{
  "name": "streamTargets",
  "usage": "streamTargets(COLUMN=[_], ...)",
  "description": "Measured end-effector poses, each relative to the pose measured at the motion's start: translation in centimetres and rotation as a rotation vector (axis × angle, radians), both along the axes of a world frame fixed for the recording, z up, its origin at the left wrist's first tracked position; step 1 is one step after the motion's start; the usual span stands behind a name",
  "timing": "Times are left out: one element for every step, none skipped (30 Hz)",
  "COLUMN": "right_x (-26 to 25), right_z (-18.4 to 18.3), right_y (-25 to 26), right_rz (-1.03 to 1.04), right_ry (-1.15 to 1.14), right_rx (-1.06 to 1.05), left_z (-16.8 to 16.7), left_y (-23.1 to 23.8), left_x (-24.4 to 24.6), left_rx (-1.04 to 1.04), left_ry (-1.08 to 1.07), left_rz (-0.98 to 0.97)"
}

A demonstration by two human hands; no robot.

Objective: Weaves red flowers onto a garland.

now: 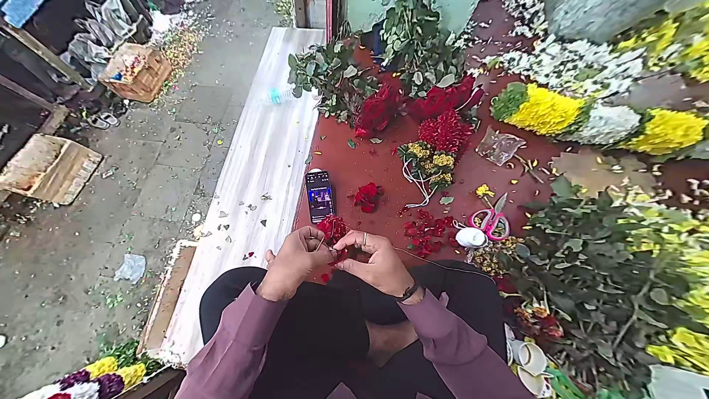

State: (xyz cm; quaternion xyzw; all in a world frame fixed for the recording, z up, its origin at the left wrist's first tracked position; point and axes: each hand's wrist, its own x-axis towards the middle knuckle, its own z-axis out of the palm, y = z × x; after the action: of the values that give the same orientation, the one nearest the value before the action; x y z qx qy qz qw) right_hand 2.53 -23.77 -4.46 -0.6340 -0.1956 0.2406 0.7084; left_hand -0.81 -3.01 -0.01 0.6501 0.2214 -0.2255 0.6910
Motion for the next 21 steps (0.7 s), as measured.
streamTargets(right_x=[-0.1,-0.1,-0.1,-0.1,-0.1,-0.2,-0.4,-0.6,-0.8,-1.1,-1.2,-1.3,-1.4,-1.4,-1.5,-1.5,-1.6,-1.6,-1.6,-1.6,-1.5], right_z=[-0.1,-0.3,-0.4,-0.5,-0.5,-0.6,-0.5,-0.5,-0.4,-0.3,-0.2,-0.1,0.1,0.4,0.6,0.6,0.5,0.3,0.1,0.0,0.0], right_y=[0.1,0.1,0.1,0.1,0.1,0.2,0.3,0.4,0.6,0.8,0.9,1.0,1.0,1.0,1.0,1.1,1.3,1.4,1.4,1.5,1.5], right_rz=[-0.025,-0.039,-0.044,-0.045,-0.046,-0.049,-0.060,-0.080,-0.109,-0.144,-0.177,-0.210,-0.249,-0.285,-0.316,-0.346,-0.378,-0.407,-0.433,-0.453,-0.466], right_ry=[-0.003,-0.001,0.009,0.023,0.038,0.062,0.098,0.150,0.208,0.257,0.296,0.329,0.359,0.386,0.407,0.415,0.419,0.418,0.418,0.418,0.416], right_rx=[0.012,0.026,0.038,0.051,0.065,0.078,0.089,0.106,0.126,0.141,0.154,0.161,0.165,0.169,0.167,0.159,0.143,0.116,0.085,0.056,0.033], left_z=[0.0,0.0,0.0,0.0,0.0,-0.1,-0.1,-0.1,-0.1,0.0,0.0,0.0,-0.1,-0.2,-0.3,-0.3,-0.3,-0.2,-0.1,0.0,-0.1], left_y=[-0.1,-0.1,-0.1,0.0,0.1,0.2,0.2,0.2,0.2,0.2,0.2,0.2,0.3,0.3,0.3,0.3,0.2,0.1,0.0,-0.1,-0.1], left_x=[0.0,-0.1,-0.1,0.0,0.0,0.0,-0.1,-0.1,-0.1,-0.1,-0.2,-0.2,-0.2,-0.2,-0.3,-0.4,-0.4,-0.4,-0.4,-0.3,-0.3], left_rx=[0.025,0.047,0.065,0.083,0.093,0.094,0.087,0.079,0.076,0.083,0.093,0.103,0.112,0.125,0.137,0.143,0.143,0.144,0.152,0.163,0.175], left_ry=[-0.012,-0.023,-0.036,-0.046,-0.056,-0.064,-0.069,-0.072,-0.070,-0.066,-0.064,-0.064,-0.064,-0.073,-0.089,-0.107,-0.120,-0.130,-0.136,-0.141,-0.144], left_rz=[-0.008,-0.018,-0.028,-0.040,-0.051,-0.064,-0.078,-0.089,-0.097,-0.100,-0.095,-0.088,-0.085,-0.090,-0.104,-0.127,-0.153,-0.178,-0.201,-0.216,-0.226])
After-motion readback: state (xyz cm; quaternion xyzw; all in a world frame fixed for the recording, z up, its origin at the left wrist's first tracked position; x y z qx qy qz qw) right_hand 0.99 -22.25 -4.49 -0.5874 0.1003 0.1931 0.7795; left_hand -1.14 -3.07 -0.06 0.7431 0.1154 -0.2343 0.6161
